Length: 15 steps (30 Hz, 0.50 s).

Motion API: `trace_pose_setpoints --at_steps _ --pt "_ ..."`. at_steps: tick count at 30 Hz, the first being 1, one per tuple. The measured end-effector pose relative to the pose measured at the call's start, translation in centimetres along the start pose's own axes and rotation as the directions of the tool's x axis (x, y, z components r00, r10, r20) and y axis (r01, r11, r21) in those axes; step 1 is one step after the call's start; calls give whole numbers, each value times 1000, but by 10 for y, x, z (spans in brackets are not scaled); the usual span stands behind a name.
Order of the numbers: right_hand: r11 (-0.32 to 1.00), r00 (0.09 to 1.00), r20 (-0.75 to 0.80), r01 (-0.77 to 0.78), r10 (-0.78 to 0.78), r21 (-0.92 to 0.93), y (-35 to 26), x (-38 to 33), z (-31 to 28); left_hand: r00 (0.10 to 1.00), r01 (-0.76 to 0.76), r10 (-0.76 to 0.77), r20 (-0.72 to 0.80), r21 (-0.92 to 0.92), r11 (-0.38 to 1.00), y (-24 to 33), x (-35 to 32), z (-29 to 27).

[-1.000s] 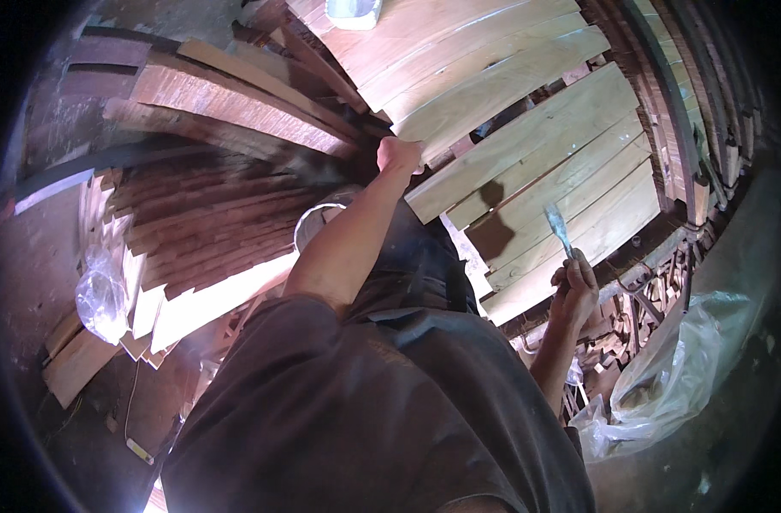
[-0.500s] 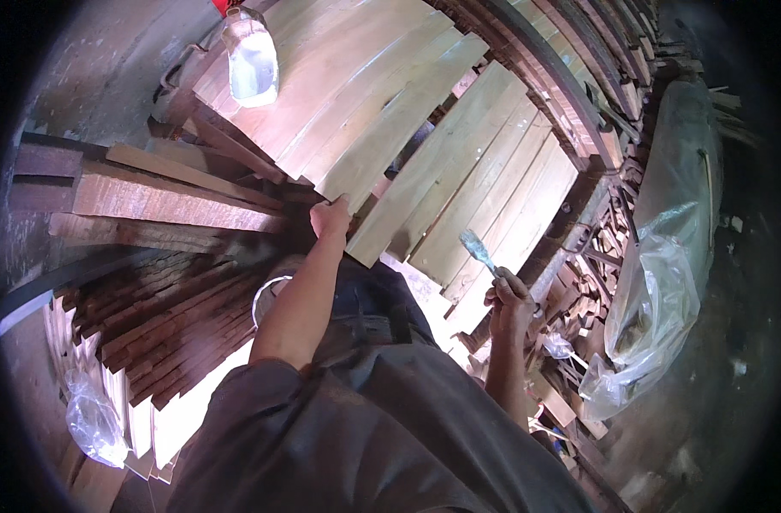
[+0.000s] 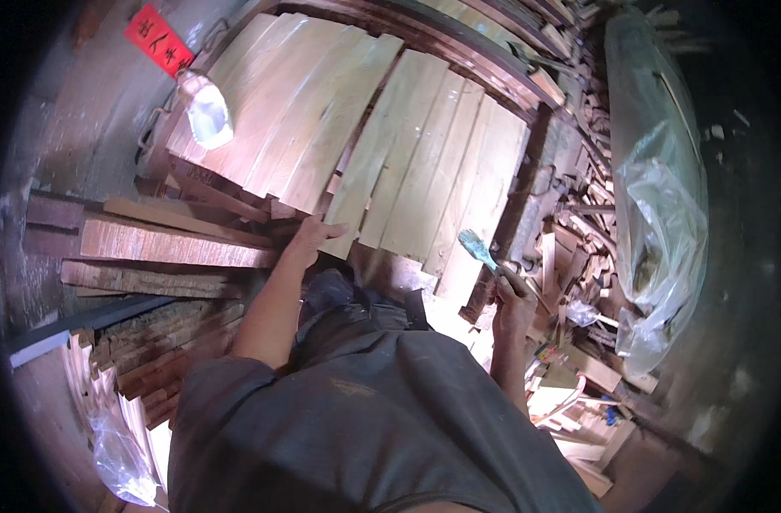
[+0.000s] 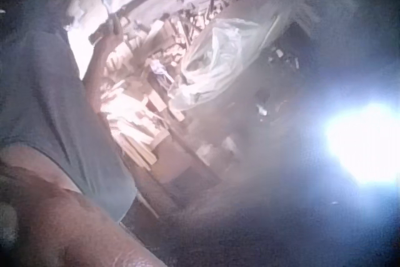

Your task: The person repeatedly picks up wooden planks from a stack, applies a light-colored liquid with a brush to one side, flips the plank, and applies the liquid to the other side. After coating both sides, the person places the plank back onto the stack and repeats the process with additional planks.

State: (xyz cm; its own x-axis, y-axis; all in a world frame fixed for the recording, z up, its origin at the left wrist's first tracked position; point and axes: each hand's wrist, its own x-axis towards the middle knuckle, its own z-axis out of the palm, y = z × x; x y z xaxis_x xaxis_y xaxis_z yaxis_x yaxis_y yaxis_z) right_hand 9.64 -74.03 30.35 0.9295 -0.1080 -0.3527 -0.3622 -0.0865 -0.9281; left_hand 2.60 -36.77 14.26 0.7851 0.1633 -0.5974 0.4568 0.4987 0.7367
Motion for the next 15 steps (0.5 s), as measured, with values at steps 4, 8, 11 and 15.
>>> trace_pose_setpoints --at_steps 4,8,11,15 --pt "995 996 -87 7 2 97 25 -22 -76 1000 17 -17 4 -7 1000 17 -21 38" --pt "986 983 -155 -79 102 149 62 -39 -153 998 -55 55 -2 -21 998 -12 -38 82" --pt "968 979 -165 -77 119 239 73 -48 -201 991 -134 135 11 -41 990 -36 -46 125" --pt "952 966 -211 -84 151 294 60 -51 -235 984 -179 179 15 -22 984 -66 -42 161"
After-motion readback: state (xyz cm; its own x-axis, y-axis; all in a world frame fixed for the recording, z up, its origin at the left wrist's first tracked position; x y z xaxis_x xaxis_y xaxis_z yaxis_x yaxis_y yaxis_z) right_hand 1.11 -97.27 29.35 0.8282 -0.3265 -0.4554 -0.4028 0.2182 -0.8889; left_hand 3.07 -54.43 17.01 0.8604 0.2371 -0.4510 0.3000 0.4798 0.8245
